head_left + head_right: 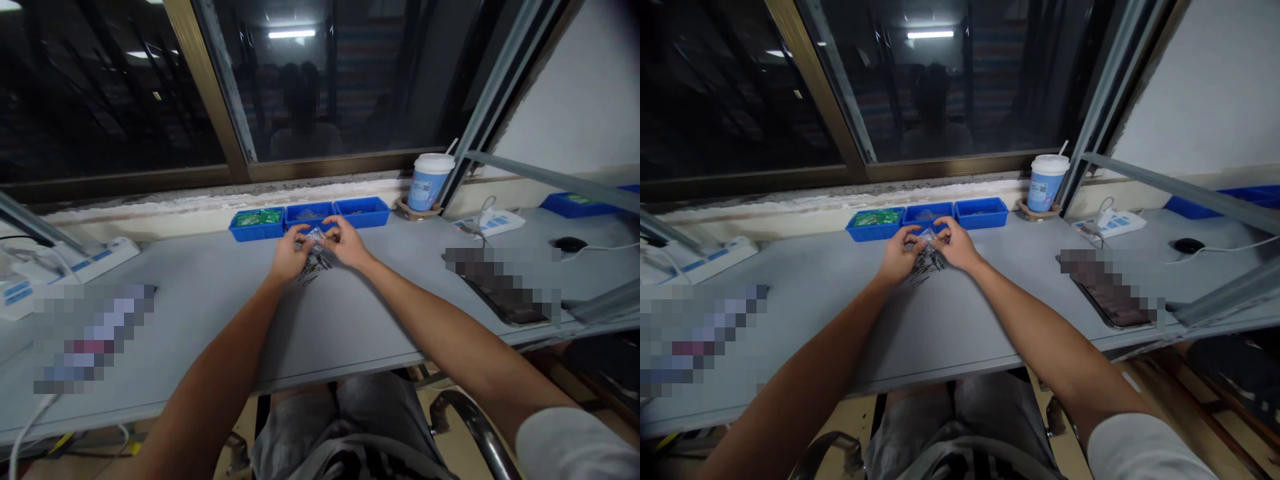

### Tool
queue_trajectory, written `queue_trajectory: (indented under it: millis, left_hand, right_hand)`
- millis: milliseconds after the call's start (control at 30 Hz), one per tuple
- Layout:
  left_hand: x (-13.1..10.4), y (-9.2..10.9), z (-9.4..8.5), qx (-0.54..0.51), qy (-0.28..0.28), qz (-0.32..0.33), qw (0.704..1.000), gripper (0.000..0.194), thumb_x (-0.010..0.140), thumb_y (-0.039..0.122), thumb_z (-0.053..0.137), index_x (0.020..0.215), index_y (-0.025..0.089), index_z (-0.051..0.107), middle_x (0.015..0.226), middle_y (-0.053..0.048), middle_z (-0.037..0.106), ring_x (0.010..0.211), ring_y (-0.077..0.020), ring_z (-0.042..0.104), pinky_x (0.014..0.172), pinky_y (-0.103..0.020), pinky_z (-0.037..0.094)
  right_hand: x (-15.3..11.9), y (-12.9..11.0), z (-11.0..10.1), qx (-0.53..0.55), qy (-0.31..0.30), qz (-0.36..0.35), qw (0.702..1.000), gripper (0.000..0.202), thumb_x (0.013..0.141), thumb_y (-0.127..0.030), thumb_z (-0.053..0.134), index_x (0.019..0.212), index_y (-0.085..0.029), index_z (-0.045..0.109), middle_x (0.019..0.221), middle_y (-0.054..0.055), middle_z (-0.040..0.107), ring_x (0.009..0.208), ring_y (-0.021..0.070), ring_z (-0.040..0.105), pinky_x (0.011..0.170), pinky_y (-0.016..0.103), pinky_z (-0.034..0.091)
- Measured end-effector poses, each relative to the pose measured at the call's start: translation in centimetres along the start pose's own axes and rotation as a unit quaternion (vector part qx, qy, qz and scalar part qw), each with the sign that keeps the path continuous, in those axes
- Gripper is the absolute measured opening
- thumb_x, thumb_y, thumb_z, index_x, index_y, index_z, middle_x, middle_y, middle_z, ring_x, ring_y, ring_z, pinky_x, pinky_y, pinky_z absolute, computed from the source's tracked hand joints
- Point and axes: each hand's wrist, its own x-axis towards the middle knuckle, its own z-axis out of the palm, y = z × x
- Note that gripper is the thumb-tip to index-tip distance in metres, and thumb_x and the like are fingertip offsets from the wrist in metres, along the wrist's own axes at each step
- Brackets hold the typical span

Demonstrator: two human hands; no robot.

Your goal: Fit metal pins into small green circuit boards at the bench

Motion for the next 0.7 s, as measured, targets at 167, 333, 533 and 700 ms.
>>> queue_trajectory:
  millis: [167, 333, 533, 700]
  left_hand:
    - [0.4, -0.6, 0.1, -0.047, 0.023, -0.043, 0.998, 0.034, 0.087, 0.027, 0.057, 0.120, 0.020, 0.052, 0.087, -0.005, 0.069, 0.084, -0.0193, 0.066, 0.083, -0.037, 0.054]
    - [1.3, -1.9, -1.1, -0.015, 0.108, -0.044, 0.993, 0.027, 0.086, 0.026, 0.053, 0.111, 0.018, 0.055, 0.096, -0.007, 0.069, 0.093, -0.0200, 0.065, 0.090, -0.038, 0.052]
    - [1.6, -2.3, -2.1, 0.030, 0.104, -0.059, 0.992, 0.025, 0.083, 0.019, 0.048, 0.106, 0.017, 0.059, 0.095, -0.008, 0.069, 0.090, -0.0199, 0.065, 0.092, -0.038, 0.051]
    - [1.4, -2.0, -2.0, 0.058, 0.073, -0.059, 0.994, 0.027, 0.083, 0.017, 0.048, 0.107, 0.016, 0.060, 0.101, -0.011, 0.069, 0.093, -0.0214, 0.065, 0.094, -0.040, 0.051]
  right_hand:
    - [-0.3, -0.8, 0.3, -0.080, 0.026, -0.013, 0.996, 0.009, 0.078, -0.028, 0.060, 0.082, -0.021, 0.060, 0.075, 0.000, 0.065, 0.069, 0.0141, 0.057, 0.069, 0.029, 0.046]
    - [1.4, -0.3, -0.7, -0.138, 0.101, -0.025, 0.985, 0.014, 0.078, -0.027, 0.061, 0.090, -0.021, 0.066, 0.093, 0.004, 0.071, 0.088, 0.0192, 0.062, 0.087, 0.036, 0.049]
    - [5.4, 0.1, -0.9, -0.187, 0.054, -0.015, 0.981, 0.042, 0.073, -0.018, 0.063, 0.115, -0.021, 0.063, 0.113, 0.007, 0.068, 0.114, 0.0240, 0.055, 0.103, 0.044, 0.042]
    - [6.0, -0.5, -0.4, -0.284, -0.015, 0.074, 0.956, 0.063, 0.067, -0.019, 0.068, 0.129, -0.022, 0.058, 0.128, 0.012, 0.060, 0.126, 0.0347, 0.044, 0.101, 0.054, 0.038]
